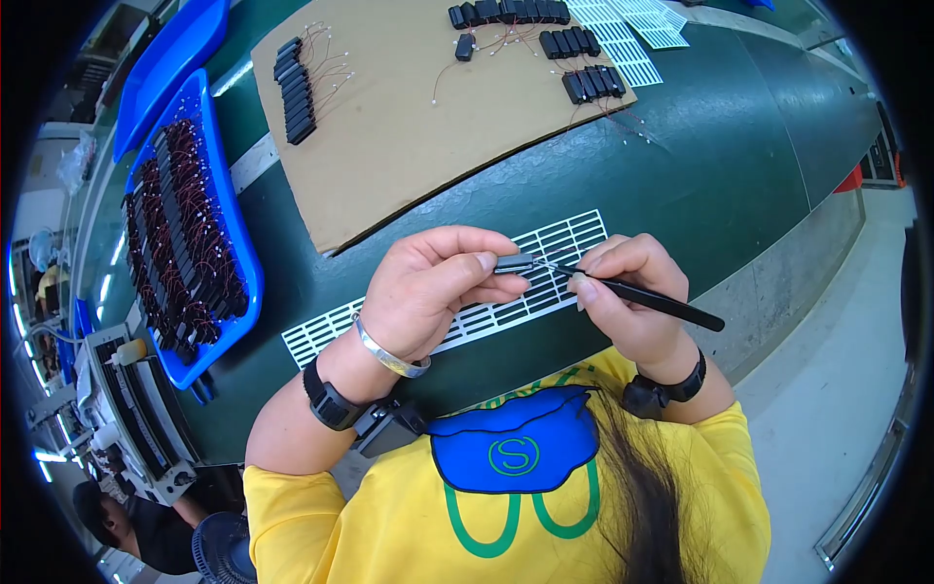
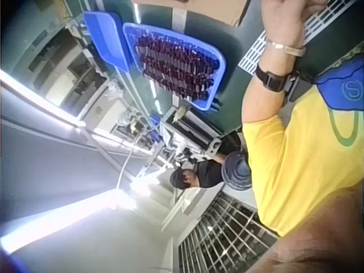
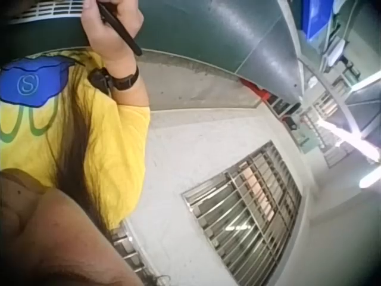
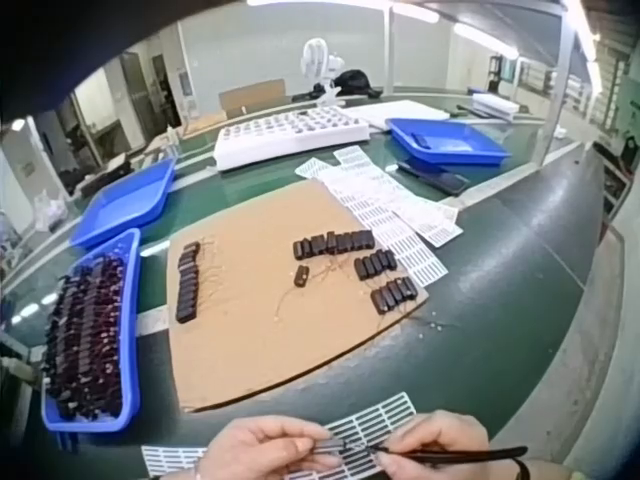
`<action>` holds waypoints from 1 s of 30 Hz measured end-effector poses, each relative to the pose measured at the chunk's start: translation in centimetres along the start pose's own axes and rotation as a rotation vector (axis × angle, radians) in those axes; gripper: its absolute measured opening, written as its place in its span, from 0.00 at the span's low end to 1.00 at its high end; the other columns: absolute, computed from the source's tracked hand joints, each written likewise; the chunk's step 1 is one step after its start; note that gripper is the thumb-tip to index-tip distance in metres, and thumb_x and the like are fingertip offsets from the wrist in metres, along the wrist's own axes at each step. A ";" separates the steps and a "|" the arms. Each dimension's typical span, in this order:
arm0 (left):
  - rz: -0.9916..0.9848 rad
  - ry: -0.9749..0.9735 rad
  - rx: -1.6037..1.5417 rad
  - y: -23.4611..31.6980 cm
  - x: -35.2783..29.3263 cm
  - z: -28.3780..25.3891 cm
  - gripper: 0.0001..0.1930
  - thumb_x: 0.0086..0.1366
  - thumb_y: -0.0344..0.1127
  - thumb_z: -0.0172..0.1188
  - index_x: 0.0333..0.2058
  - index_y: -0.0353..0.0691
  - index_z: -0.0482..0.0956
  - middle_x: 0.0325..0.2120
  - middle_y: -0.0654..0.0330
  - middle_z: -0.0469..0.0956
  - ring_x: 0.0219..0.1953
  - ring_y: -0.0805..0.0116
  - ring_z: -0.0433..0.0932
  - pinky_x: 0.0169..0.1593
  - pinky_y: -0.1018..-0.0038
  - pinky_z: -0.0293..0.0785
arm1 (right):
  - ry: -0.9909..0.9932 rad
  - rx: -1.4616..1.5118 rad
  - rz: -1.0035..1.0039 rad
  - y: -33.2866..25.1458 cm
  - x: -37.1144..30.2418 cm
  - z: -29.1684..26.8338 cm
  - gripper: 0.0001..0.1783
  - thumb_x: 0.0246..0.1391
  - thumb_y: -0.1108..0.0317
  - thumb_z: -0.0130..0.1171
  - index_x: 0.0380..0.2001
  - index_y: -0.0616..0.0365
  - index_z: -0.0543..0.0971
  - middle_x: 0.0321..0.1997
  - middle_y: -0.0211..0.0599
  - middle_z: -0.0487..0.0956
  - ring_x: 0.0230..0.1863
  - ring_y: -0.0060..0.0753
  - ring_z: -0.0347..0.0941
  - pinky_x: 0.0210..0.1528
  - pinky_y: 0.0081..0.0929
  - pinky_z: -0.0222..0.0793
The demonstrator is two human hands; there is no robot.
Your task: The person picks up a speaker from a cardboard sheet, uses tweezers to apply a small piece of white tape to its side, and places it back down before repeating the process.
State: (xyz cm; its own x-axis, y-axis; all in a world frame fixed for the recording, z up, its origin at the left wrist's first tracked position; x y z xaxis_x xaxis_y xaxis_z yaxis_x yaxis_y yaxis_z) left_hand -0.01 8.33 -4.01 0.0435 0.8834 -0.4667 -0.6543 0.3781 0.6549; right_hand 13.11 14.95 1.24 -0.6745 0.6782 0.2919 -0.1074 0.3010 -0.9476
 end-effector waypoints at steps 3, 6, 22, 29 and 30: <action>0.001 -0.003 -0.022 0.0 0.1 0.0 0.10 0.61 0.27 0.48 0.39 0.29 0.72 0.34 0.53 0.75 0.36 0.65 0.78 0.41 0.76 0.76 | 0.047 0.003 -0.027 -0.6 -0.2 -0.1 0.08 0.45 0.83 0.52 0.29 0.62 0.66 0.27 0.40 0.73 0.24 0.22 0.69 0.27 0.17 0.66; 0.000 0.007 -0.018 0.0 0.0 -0.1 0.10 0.61 0.27 0.48 0.39 0.29 0.71 0.34 0.53 0.75 0.36 0.65 0.78 0.41 0.76 0.76 | 0.122 -0.002 -0.042 -1.1 -0.2 -0.5 0.10 0.43 0.84 0.53 0.31 0.61 0.67 0.28 0.40 0.73 0.21 0.23 0.69 0.25 0.18 0.66; -0.021 -0.053 -0.026 -0.1 -0.1 0.2 0.10 0.60 0.26 0.48 0.40 0.29 0.71 0.33 0.52 0.76 0.35 0.66 0.78 0.40 0.77 0.76 | -0.043 -0.513 -0.437 -3.8 -0.2 2.5 0.17 0.39 0.83 0.56 0.36 0.58 0.69 0.39 0.47 0.76 0.31 0.38 0.76 0.30 0.23 0.72; -0.029 -0.077 0.011 -0.8 -0.1 0.8 0.10 0.60 0.25 0.48 0.40 0.31 0.70 0.36 0.51 0.75 0.34 0.63 0.78 0.40 0.73 0.77 | -0.044 -0.369 -0.363 -3.0 0.6 2.2 0.20 0.36 0.82 0.61 0.34 0.57 0.69 0.35 0.45 0.76 0.29 0.36 0.76 0.30 0.24 0.71; -0.035 -0.080 0.008 -0.9 -0.1 0.8 0.10 0.60 0.25 0.48 0.40 0.31 0.70 0.36 0.52 0.75 0.34 0.63 0.78 0.39 0.73 0.77 | -0.042 -0.369 -0.361 -2.9 0.5 2.2 0.20 0.36 0.82 0.61 0.34 0.57 0.69 0.35 0.45 0.76 0.29 0.36 0.76 0.30 0.24 0.71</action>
Point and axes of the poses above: each hand's wrist, its own x-axis towards the middle knuckle, its own z-axis out of the palm, y = z × x, the point moved 9 cm from there along x, towards the middle knuckle
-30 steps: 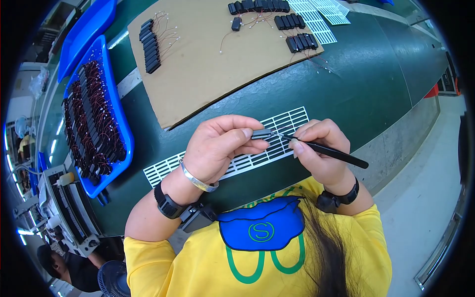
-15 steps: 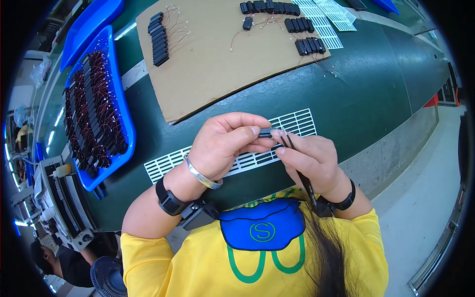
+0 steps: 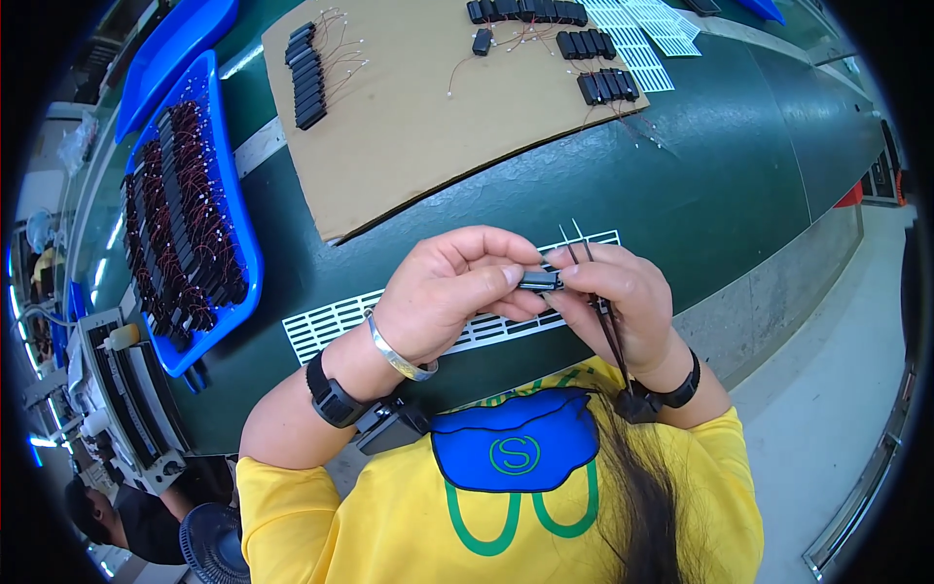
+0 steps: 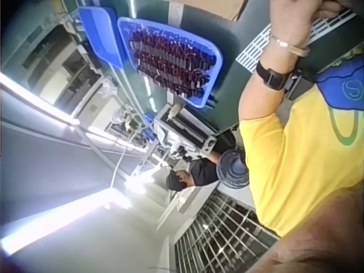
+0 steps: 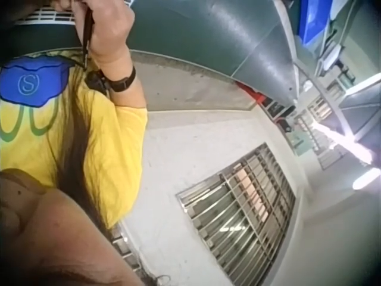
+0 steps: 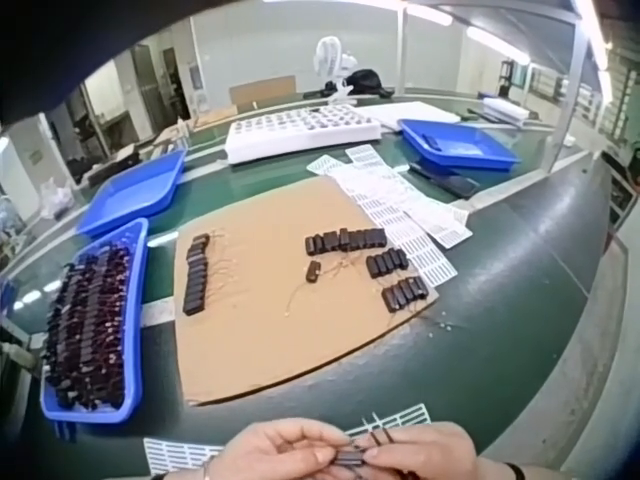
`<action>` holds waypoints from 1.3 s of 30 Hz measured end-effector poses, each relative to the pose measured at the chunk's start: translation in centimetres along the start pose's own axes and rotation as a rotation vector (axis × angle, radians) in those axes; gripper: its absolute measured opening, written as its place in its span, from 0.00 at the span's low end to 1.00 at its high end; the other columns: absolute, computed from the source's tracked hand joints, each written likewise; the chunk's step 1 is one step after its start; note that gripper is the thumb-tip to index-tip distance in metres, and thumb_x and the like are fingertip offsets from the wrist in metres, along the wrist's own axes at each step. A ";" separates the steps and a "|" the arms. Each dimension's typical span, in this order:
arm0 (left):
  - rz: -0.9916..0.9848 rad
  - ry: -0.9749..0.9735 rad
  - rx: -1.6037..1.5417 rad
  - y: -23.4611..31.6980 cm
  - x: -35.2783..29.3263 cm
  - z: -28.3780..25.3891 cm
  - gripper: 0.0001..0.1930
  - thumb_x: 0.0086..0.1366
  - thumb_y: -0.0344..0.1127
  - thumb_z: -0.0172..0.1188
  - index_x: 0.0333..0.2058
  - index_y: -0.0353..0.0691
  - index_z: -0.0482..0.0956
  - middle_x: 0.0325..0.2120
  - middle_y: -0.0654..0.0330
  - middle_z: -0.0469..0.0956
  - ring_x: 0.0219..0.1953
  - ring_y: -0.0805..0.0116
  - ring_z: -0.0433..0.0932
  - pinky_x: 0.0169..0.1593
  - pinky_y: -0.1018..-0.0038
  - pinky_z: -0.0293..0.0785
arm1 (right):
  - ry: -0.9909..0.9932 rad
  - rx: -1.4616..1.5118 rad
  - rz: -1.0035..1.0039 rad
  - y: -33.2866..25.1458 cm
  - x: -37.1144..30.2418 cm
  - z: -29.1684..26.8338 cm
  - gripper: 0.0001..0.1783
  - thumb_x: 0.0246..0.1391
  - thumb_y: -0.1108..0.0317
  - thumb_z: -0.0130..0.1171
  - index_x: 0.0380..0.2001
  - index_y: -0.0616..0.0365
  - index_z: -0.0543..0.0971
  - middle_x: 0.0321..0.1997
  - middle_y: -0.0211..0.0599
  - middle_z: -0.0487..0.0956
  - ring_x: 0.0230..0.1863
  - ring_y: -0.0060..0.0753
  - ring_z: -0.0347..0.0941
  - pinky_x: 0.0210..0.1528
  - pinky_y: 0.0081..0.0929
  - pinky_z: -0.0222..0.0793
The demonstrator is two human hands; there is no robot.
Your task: The person picks up a speaker from a cardboard sheet, uses tweezers to apply a small piece of white tape to its side, and places it back down before repeating the process.
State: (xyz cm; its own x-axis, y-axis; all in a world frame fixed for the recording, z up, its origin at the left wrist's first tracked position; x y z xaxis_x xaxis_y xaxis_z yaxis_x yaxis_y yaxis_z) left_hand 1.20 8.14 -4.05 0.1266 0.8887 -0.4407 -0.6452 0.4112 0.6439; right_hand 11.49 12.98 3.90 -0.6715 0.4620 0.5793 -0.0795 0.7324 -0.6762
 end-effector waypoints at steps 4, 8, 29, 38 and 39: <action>-0.009 -0.005 0.009 0.3 -0.1 0.4 0.10 0.60 0.26 0.49 0.41 0.31 0.69 0.35 0.55 0.75 0.34 0.69 0.78 0.39 0.77 0.75 | -0.011 -0.019 -0.021 -0.3 -0.1 0.0 0.20 0.35 0.82 0.63 0.34 0.56 0.69 0.33 0.43 0.76 0.29 0.36 0.75 0.30 0.24 0.71; -0.005 -0.022 0.035 0.2 -0.1 0.6 0.11 0.60 0.27 0.49 0.42 0.32 0.68 0.35 0.56 0.75 0.34 0.70 0.77 0.40 0.78 0.75 | -0.004 0.002 -0.006 -0.2 0.0 0.0 0.20 0.35 0.82 0.63 0.34 0.56 0.69 0.32 0.42 0.76 0.29 0.36 0.76 0.30 0.24 0.71; -0.019 -0.063 -0.100 -0.4 -0.2 0.8 0.07 0.59 0.26 0.52 0.36 0.32 0.71 0.29 0.52 0.76 0.30 0.64 0.79 0.35 0.73 0.77 | -0.005 0.146 0.082 0.3 -0.7 -0.7 0.18 0.38 0.83 0.61 0.33 0.56 0.68 0.33 0.38 0.76 0.34 0.32 0.74 0.35 0.24 0.69; -0.064 -0.115 -0.153 0.1 -0.4 0.8 0.06 0.58 0.26 0.53 0.34 0.32 0.73 0.27 0.54 0.77 0.30 0.65 0.79 0.35 0.75 0.77 | -0.052 0.316 0.129 0.9 -0.6 -0.4 0.21 0.41 0.79 0.61 0.39 0.57 0.65 0.41 0.45 0.72 0.32 0.28 0.71 0.36 0.21 0.67; -0.049 -0.088 -0.094 0.6 -0.5 0.7 0.06 0.58 0.26 0.54 0.34 0.32 0.73 0.27 0.54 0.77 0.30 0.65 0.79 0.36 0.76 0.76 | -0.050 0.379 0.175 1.2 -0.6 -0.2 0.21 0.42 0.77 0.60 0.40 0.57 0.65 0.43 0.46 0.70 0.32 0.27 0.70 0.36 0.21 0.66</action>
Point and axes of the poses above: each hand's wrist, its own x-axis towards the middle knuckle, its own z-axis out of the palm, y = z × x, the point moved 9 cm from there along x, towards the middle knuckle
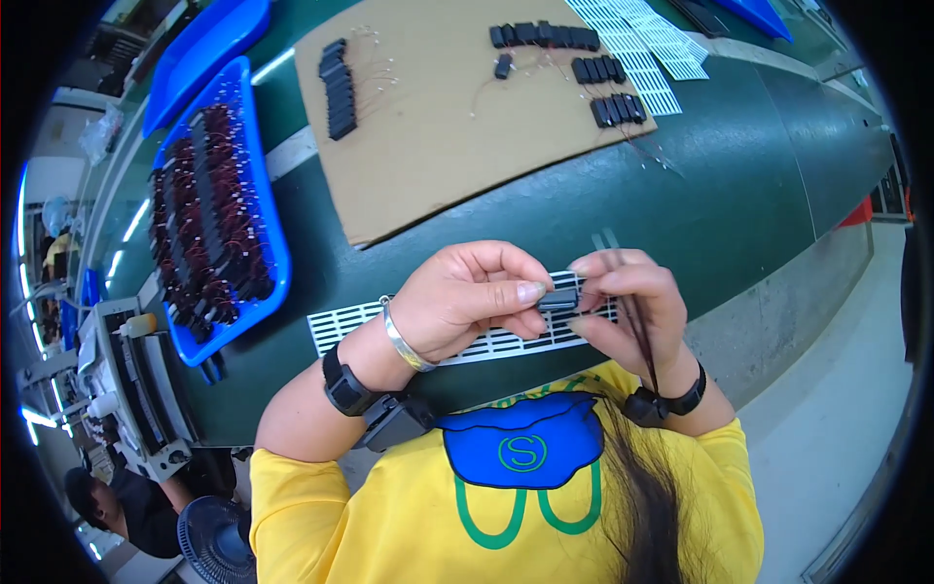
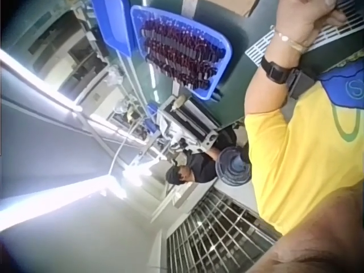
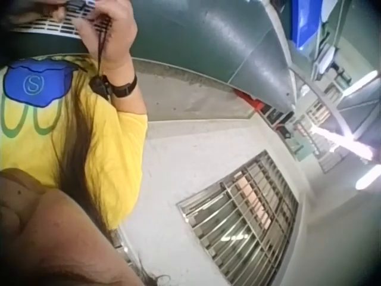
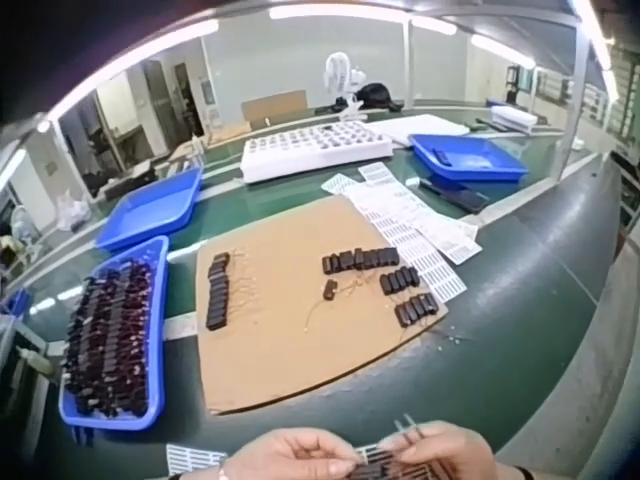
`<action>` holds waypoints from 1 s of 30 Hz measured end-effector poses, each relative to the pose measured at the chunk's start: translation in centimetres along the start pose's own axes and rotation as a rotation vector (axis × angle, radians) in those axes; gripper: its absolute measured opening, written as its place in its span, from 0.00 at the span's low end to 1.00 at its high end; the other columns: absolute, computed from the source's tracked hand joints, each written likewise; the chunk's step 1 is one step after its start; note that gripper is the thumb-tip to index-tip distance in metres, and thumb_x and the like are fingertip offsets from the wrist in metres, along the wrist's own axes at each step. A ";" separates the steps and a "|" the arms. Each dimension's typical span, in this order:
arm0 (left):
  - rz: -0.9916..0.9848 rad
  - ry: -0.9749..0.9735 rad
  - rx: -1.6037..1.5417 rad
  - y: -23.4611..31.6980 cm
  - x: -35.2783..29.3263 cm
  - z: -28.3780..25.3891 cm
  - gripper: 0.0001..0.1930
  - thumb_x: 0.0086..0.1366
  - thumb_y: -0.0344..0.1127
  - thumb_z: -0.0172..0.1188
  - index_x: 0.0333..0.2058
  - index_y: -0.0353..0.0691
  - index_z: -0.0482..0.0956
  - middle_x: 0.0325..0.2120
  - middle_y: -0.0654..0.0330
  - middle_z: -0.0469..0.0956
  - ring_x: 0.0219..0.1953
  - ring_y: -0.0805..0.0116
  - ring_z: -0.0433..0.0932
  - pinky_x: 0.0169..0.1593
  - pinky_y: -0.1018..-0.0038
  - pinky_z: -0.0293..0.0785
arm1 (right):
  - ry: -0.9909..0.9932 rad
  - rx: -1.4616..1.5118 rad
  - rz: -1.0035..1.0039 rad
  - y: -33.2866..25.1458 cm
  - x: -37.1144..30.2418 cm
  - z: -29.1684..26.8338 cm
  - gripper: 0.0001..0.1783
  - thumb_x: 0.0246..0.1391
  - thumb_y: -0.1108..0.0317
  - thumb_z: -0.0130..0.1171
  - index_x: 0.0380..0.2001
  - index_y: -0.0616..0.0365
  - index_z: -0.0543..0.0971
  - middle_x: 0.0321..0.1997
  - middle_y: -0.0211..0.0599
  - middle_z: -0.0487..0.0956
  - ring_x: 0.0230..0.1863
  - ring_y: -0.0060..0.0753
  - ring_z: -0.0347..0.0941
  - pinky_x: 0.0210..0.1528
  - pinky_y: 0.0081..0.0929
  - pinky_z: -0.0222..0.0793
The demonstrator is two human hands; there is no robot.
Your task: The person picks up a speaker from a cardboard sheet, uses tweezers to apply a small piece of white tape to its side, and places it back down before repeating the process.
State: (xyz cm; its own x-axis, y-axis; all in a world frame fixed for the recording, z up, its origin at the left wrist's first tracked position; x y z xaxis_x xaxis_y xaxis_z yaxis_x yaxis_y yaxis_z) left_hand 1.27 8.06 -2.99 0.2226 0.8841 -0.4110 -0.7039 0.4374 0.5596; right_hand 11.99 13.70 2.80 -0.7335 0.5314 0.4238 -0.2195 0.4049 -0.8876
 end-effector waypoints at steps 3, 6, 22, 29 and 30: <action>0.106 0.133 0.233 3.1 -1.4 -0.8 0.06 0.57 0.26 0.54 0.34 0.32 0.74 0.27 0.56 0.77 0.29 0.68 0.78 0.35 0.78 0.75 | 0.265 0.139 -0.075 -0.8 0.0 -2.3 0.17 0.43 0.75 0.60 0.37 0.61 0.67 0.41 0.44 0.72 0.27 0.23 0.68 0.30 0.16 0.65; 0.267 0.319 0.548 7.4 -3.4 -2.1 0.06 0.57 0.26 0.54 0.33 0.32 0.74 0.26 0.58 0.77 0.29 0.72 0.78 0.35 0.81 0.74 | 0.201 0.144 -0.011 -0.3 -0.6 -2.4 0.16 0.45 0.76 0.57 0.38 0.62 0.66 0.42 0.45 0.72 0.27 0.21 0.67 0.30 0.16 0.65; 0.541 1.035 1.675 18.4 -5.7 -6.5 0.06 0.51 0.27 0.55 0.30 0.36 0.76 0.26 0.53 0.76 0.30 0.60 0.75 0.35 0.72 0.71 | 0.035 0.038 0.088 0.4 -1.1 -2.7 0.15 0.45 0.79 0.52 0.39 0.62 0.65 0.43 0.46 0.71 0.28 0.18 0.65 0.34 0.17 0.63; 0.700 0.810 1.727 16.8 -2.4 0.1 0.06 0.52 0.29 0.54 0.30 0.37 0.76 0.27 0.52 0.76 0.31 0.56 0.75 0.37 0.68 0.71 | 0.024 0.004 0.071 0.4 -0.6 -2.4 0.14 0.44 0.79 0.53 0.37 0.62 0.67 0.41 0.44 0.72 0.26 0.17 0.65 0.30 0.14 0.63; 0.725 0.697 1.793 15.9 -0.9 1.6 0.07 0.52 0.30 0.53 0.30 0.37 0.77 0.28 0.52 0.76 0.31 0.55 0.75 0.37 0.66 0.71 | 0.016 -0.007 0.084 0.5 -0.6 -2.2 0.14 0.44 0.79 0.54 0.37 0.62 0.67 0.41 0.43 0.72 0.26 0.16 0.65 0.29 0.14 0.63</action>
Point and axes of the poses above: each hand's wrist, its own x-axis towards the middle knuckle, its own z-axis out of the palm, y = z × x, the point moved 9 cm from there along x, towards the middle knuckle
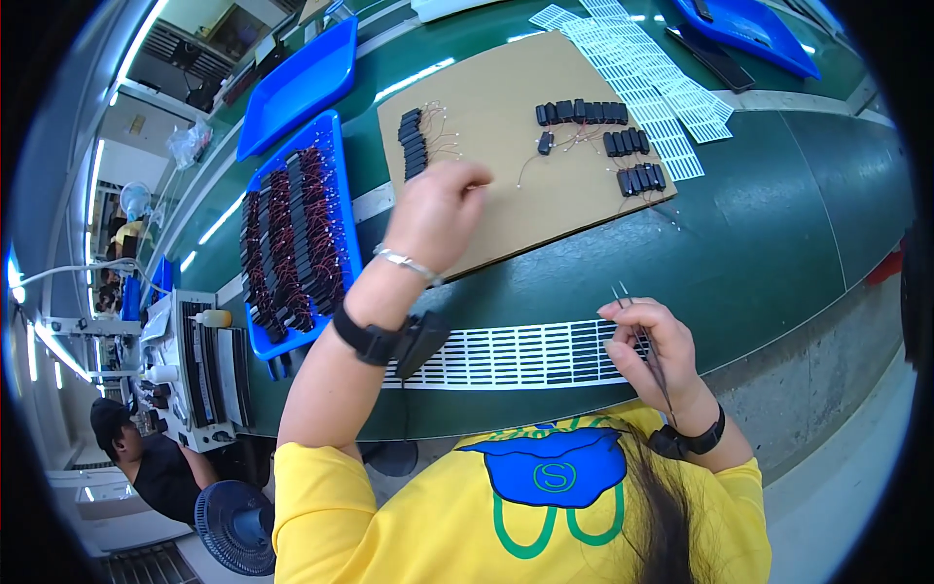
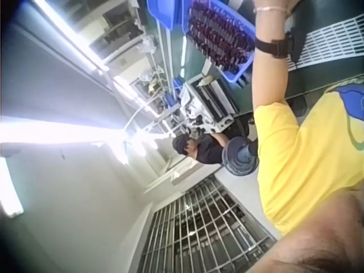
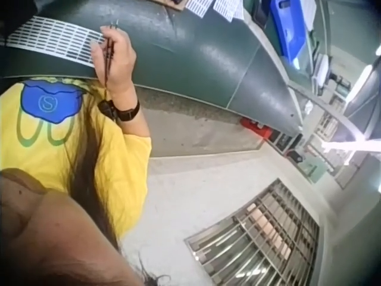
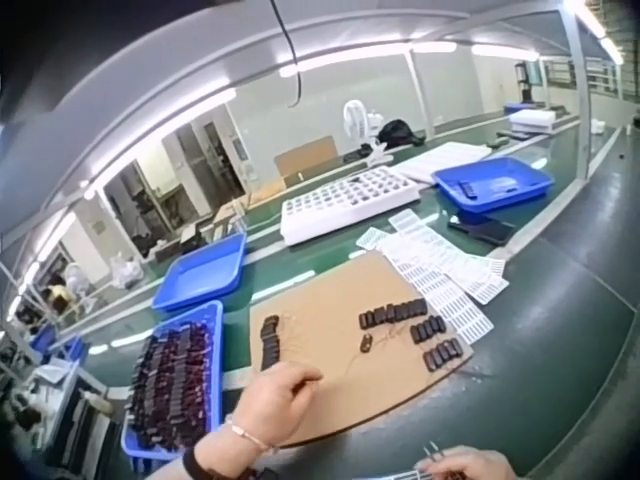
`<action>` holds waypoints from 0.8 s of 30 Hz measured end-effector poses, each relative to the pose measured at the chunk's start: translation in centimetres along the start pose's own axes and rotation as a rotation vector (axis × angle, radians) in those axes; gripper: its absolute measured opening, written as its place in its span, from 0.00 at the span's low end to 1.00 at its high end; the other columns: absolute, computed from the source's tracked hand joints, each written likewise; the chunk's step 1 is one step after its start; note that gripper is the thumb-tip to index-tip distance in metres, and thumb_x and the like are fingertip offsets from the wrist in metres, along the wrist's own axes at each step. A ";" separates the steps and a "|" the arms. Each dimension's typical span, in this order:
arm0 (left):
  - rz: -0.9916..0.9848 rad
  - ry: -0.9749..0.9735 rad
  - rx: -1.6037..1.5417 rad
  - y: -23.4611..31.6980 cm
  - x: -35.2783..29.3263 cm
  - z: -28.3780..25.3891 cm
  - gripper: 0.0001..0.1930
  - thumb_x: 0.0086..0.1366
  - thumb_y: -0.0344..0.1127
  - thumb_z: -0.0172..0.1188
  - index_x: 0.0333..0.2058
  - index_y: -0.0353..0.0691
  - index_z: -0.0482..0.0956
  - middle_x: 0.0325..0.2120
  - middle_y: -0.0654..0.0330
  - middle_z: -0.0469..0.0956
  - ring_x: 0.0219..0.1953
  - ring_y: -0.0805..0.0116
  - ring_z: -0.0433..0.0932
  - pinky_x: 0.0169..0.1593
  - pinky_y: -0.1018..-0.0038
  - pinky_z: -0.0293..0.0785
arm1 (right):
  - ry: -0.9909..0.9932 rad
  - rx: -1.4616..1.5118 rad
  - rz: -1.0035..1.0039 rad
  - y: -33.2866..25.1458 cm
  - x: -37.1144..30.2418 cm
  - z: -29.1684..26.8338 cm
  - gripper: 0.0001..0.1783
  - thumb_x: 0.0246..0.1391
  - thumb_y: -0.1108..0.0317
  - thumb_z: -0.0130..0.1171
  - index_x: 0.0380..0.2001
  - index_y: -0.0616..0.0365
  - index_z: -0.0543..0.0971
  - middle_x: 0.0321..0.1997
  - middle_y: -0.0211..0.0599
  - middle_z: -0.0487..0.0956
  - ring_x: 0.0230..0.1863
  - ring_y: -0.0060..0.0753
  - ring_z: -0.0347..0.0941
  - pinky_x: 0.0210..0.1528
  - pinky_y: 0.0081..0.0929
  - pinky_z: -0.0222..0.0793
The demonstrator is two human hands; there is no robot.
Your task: The person picks up a speaker from a cardboard sheet, uses tweezers to apply a small piece of white tape to its side, and places it back down before repeating the process.
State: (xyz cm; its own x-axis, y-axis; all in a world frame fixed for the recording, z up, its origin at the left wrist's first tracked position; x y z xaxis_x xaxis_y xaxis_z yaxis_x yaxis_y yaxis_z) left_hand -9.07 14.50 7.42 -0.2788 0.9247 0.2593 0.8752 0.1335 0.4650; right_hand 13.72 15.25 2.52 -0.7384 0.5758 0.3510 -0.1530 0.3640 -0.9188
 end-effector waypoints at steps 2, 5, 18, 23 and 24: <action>-0.013 -0.040 0.033 1.0 2.0 2.3 0.08 0.51 0.31 0.55 0.30 0.37 0.77 0.28 0.52 0.76 0.31 0.55 0.75 0.37 0.68 0.71 | -0.003 -0.022 0.015 0.1 0.0 0.2 0.13 0.44 0.79 0.54 0.36 0.62 0.68 0.40 0.43 0.72 0.25 0.16 0.65 0.28 0.13 0.63; -0.074 -0.094 0.108 0.9 5.3 5.3 0.10 0.51 0.34 0.57 0.32 0.37 0.77 0.30 0.52 0.77 0.33 0.55 0.75 0.38 0.70 0.71 | 0.042 -0.064 0.030 0.4 0.1 -0.1 0.14 0.42 0.77 0.59 0.34 0.62 0.70 0.35 0.41 0.74 0.21 0.19 0.67 0.24 0.15 0.64; -0.390 -0.504 -0.749 0.6 1.5 5.6 0.13 0.53 0.28 0.57 0.39 0.33 0.72 0.26 0.59 0.75 0.26 0.73 0.76 0.31 0.79 0.73 | 0.017 -0.072 0.043 0.5 -0.1 -0.4 0.12 0.43 0.80 0.55 0.34 0.64 0.70 0.35 0.40 0.74 0.23 0.17 0.65 0.26 0.14 0.62; -0.482 -0.432 -1.334 0.5 -5.4 5.8 0.12 0.54 0.26 0.57 0.39 0.33 0.72 0.26 0.61 0.75 0.25 0.75 0.75 0.32 0.80 0.73 | 0.008 -0.063 0.012 0.2 0.0 -0.1 0.12 0.43 0.79 0.55 0.34 0.63 0.69 0.33 0.41 0.74 0.26 0.19 0.67 0.27 0.14 0.63; -0.465 -0.435 -1.416 0.7 -6.3 6.2 0.11 0.54 0.26 0.57 0.38 0.33 0.72 0.27 0.59 0.75 0.26 0.73 0.75 0.32 0.79 0.74 | 0.023 -0.060 -0.022 0.0 0.0 -0.2 0.12 0.43 0.79 0.56 0.34 0.63 0.69 0.33 0.42 0.74 0.27 0.19 0.67 0.27 0.14 0.63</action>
State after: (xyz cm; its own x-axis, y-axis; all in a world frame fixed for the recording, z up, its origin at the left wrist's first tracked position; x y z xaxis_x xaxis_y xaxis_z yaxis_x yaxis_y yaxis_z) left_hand -4.26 10.95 0.84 -0.0588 0.9609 -0.2705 -0.3980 0.2259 0.8891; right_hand 13.83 15.39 2.59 -0.7200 0.5836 0.3754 -0.1286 0.4194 -0.8987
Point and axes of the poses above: each hand's wrist, its own x-axis towards the middle knuckle, its own z-axis out of the palm, y = z × x, the point moved 9 cm from there along x, towards the middle knuckle
